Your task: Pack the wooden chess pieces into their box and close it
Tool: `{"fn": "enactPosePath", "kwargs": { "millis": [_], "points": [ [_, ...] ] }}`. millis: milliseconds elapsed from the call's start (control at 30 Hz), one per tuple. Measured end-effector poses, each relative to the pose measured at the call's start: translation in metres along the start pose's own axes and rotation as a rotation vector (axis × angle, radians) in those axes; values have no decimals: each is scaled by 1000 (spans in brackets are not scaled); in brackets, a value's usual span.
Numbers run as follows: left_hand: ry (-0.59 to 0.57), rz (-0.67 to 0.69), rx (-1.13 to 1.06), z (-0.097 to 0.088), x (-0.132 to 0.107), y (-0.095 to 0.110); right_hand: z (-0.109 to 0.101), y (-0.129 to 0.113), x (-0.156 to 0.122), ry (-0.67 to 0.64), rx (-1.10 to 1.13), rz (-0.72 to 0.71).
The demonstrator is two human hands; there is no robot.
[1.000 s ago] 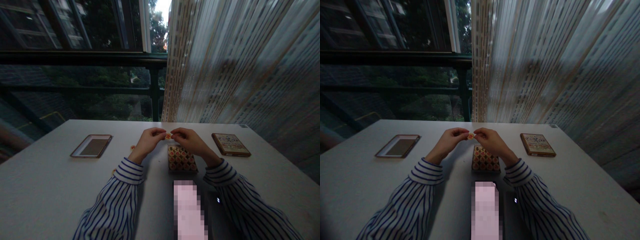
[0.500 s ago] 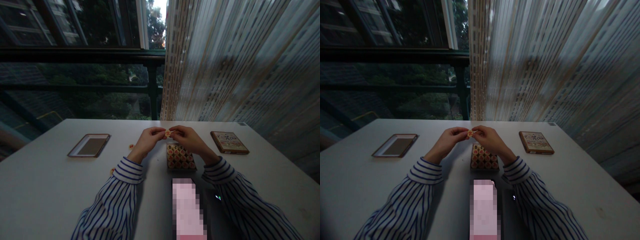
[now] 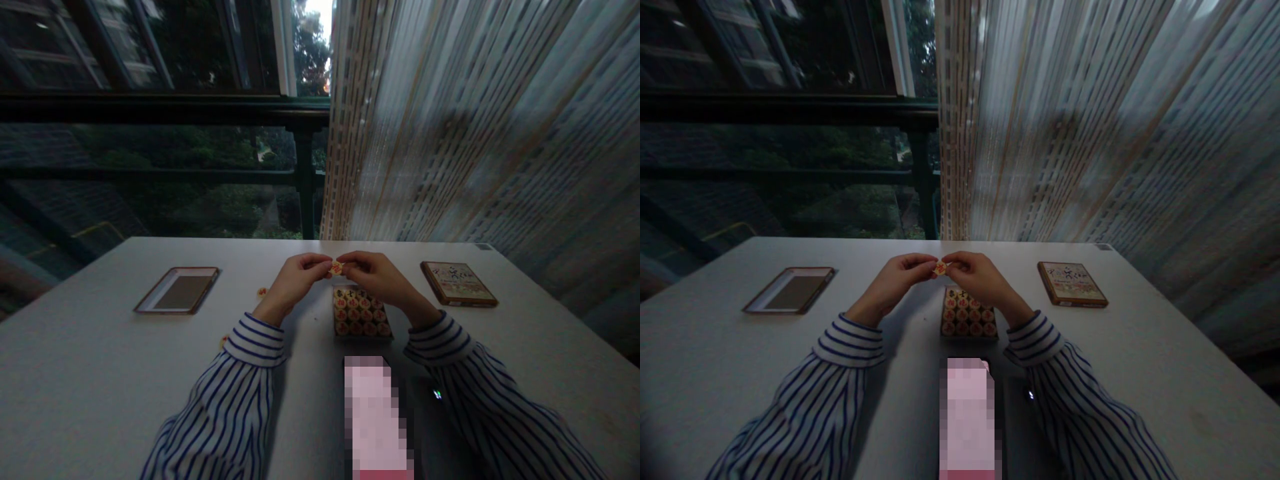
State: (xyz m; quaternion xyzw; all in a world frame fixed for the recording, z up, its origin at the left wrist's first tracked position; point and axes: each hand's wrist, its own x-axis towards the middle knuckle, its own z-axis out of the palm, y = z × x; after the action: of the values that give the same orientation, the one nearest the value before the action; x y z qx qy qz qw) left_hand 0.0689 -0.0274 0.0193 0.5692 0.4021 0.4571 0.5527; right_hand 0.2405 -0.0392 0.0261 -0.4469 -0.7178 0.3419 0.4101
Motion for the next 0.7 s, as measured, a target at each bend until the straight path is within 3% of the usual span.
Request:
{"fn": "enactPosePath", "kwargs": {
  "millis": [700],
  "points": [
    [-84,8,27,-1,-1,0,-1,-1,-1,64,-61,-51]
  ]
}}
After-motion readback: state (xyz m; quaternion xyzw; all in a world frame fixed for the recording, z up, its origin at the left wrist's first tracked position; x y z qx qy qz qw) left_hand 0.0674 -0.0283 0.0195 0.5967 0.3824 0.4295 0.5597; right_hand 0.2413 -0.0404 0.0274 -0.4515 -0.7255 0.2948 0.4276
